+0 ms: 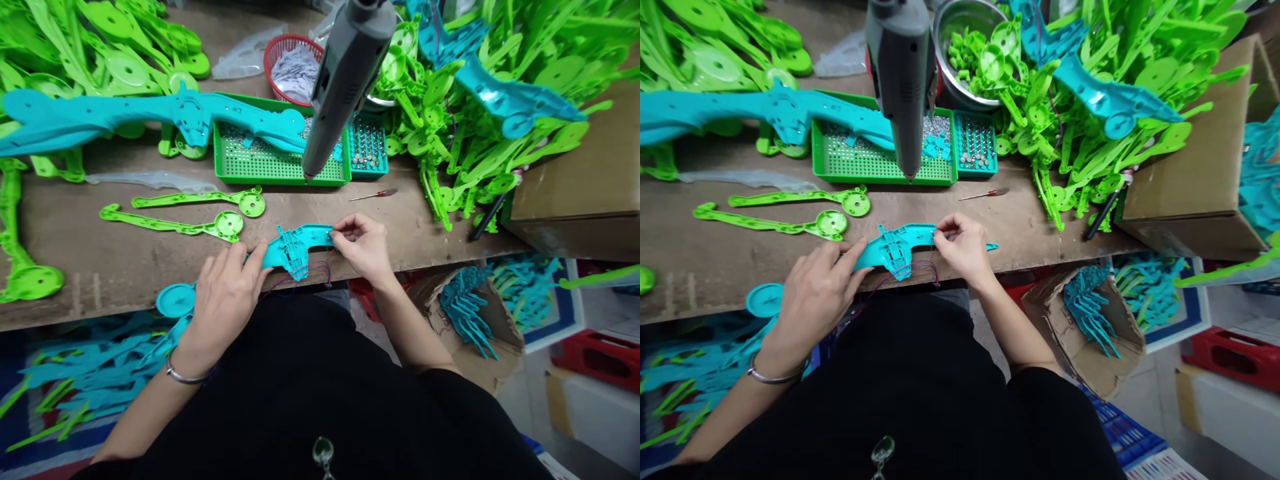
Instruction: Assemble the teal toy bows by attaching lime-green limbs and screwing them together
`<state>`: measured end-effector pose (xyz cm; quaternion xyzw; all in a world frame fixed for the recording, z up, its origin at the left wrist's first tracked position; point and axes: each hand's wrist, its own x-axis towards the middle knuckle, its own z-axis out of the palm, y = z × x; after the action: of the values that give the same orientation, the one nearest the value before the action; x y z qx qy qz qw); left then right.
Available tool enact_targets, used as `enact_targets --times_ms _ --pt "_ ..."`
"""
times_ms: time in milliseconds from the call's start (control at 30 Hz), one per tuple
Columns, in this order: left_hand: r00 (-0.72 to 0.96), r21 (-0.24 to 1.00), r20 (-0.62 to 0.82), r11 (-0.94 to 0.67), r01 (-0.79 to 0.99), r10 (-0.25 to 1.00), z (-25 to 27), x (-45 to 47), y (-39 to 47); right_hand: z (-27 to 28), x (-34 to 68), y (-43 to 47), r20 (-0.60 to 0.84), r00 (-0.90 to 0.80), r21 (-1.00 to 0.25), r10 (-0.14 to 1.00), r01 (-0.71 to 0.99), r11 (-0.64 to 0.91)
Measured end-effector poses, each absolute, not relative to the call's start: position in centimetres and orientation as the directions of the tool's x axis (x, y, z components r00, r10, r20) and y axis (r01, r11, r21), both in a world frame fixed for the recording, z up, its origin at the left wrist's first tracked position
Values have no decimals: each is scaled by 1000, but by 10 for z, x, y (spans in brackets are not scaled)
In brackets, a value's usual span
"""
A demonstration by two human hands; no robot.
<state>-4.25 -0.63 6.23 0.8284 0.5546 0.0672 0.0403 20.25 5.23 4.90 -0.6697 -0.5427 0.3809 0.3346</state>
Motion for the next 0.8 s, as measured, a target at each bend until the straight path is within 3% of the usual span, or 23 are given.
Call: enact_targets --times_ms 267,500,667,800 --pt "366 173 81 -375 911 927 62 -42 -6 52 199 52 -27 69 -760 997 647 -65" --pt "370 178 100 -382 907 924 57 -43 -3 50 188 39 170 -20 -441 985 892 94" --pt "411 255 58 -412 875 910 48 -49 16 45 179 22 154 -130 -261 980 951 167" --pt "428 330 -39 -392 859 903 43 -52 27 40 187 28 115 -219 -285 969 927 243"
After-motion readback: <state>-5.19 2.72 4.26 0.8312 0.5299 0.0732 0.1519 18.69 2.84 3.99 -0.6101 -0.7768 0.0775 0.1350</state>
